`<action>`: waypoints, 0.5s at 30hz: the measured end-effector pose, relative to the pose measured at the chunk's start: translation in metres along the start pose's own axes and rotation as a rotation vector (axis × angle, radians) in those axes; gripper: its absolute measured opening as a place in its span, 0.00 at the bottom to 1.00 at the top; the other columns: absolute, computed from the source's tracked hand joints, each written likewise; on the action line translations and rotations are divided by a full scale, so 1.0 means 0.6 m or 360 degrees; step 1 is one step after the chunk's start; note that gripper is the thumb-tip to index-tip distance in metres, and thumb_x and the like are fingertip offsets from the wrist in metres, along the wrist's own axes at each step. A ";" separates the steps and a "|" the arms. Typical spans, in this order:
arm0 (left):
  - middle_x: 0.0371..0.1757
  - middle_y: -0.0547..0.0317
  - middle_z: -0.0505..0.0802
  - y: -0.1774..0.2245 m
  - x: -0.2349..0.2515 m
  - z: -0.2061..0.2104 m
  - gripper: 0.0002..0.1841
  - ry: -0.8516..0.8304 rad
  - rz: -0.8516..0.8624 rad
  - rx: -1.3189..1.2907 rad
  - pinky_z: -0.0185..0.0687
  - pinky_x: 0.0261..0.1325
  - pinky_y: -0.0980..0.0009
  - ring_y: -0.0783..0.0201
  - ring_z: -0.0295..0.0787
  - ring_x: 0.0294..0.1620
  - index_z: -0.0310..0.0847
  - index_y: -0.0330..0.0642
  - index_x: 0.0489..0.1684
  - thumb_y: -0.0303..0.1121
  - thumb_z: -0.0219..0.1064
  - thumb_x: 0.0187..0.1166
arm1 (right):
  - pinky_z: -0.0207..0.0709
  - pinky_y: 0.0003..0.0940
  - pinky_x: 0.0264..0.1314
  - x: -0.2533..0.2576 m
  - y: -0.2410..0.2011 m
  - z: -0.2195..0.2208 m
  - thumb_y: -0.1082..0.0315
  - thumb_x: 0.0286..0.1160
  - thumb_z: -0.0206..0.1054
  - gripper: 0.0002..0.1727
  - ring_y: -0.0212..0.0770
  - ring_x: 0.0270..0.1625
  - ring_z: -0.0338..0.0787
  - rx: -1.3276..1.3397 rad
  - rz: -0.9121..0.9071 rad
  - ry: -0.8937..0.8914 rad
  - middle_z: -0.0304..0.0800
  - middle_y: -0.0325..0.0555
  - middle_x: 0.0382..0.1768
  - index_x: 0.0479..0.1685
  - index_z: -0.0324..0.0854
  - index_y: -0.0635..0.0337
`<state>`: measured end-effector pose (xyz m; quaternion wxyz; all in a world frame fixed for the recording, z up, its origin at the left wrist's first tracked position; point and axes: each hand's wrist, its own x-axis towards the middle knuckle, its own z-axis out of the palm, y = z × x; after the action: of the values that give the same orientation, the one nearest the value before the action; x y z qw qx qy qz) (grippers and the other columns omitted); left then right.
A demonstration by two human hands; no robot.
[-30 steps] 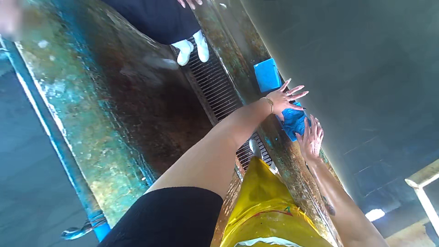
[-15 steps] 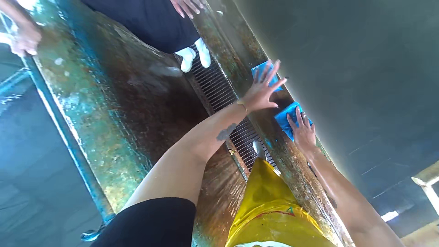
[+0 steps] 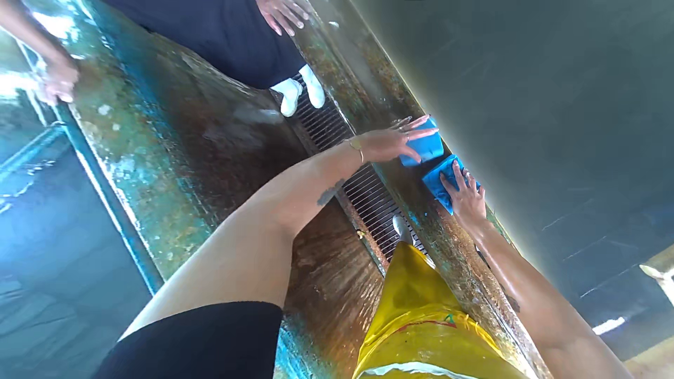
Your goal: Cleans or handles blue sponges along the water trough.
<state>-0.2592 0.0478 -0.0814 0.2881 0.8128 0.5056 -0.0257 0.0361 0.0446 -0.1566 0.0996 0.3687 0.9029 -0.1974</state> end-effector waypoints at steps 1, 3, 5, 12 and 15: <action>0.98 0.58 0.44 0.007 -0.001 0.004 0.26 -0.0050 -0.0062 -0.0065 0.30 0.95 0.41 0.45 0.24 0.98 0.88 0.64 0.70 0.23 0.66 0.77 | 0.62 0.71 0.76 0.000 0.000 0.000 0.75 0.78 0.65 0.43 0.58 0.95 0.50 0.0004 -0.0007 0.0008 0.36 0.38 0.98 0.93 0.58 0.29; 0.97 0.48 0.32 0.013 0.012 0.016 0.42 0.0041 -0.0249 -0.0334 0.41 0.92 0.39 0.41 0.25 0.97 0.73 0.66 0.84 0.27 0.81 0.64 | 0.60 0.72 0.77 0.002 -0.002 -0.002 0.75 0.79 0.65 0.44 0.57 0.95 0.48 0.0015 0.0010 -0.0026 0.34 0.36 0.98 0.93 0.57 0.28; 0.97 0.42 0.32 0.028 0.042 0.033 0.54 0.0170 -0.0477 -0.0500 0.60 0.86 0.42 0.36 0.43 0.95 0.57 0.68 0.93 0.34 0.86 0.60 | 0.60 0.71 0.77 0.000 -0.003 0.001 0.74 0.79 0.64 0.43 0.56 0.95 0.48 0.0026 0.0048 -0.0031 0.35 0.34 0.98 0.93 0.57 0.27; 0.91 0.32 0.58 0.075 0.085 0.101 0.45 0.0398 -0.0708 -0.0559 0.56 0.88 0.44 0.32 0.55 0.89 0.58 0.63 0.93 0.28 0.76 0.72 | 0.66 0.69 0.71 0.005 -0.013 -0.013 0.77 0.76 0.65 0.46 0.60 0.93 0.52 -0.0083 0.0096 -0.0121 0.35 0.38 0.98 0.93 0.57 0.28; 0.97 0.45 0.40 0.089 0.083 0.095 0.50 0.0325 -0.0699 -0.0404 0.38 0.89 0.30 0.36 0.29 0.96 0.48 0.65 0.96 0.35 0.77 0.73 | 0.67 0.69 0.70 0.007 -0.015 -0.022 0.78 0.75 0.65 0.45 0.61 0.92 0.54 -0.0089 0.0073 -0.0097 0.39 0.40 0.97 0.92 0.60 0.30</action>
<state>-0.1761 0.0423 -0.1217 0.3226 0.6394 0.6955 0.0580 0.0261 0.0469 -0.1437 0.1418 0.3801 0.8959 -0.1809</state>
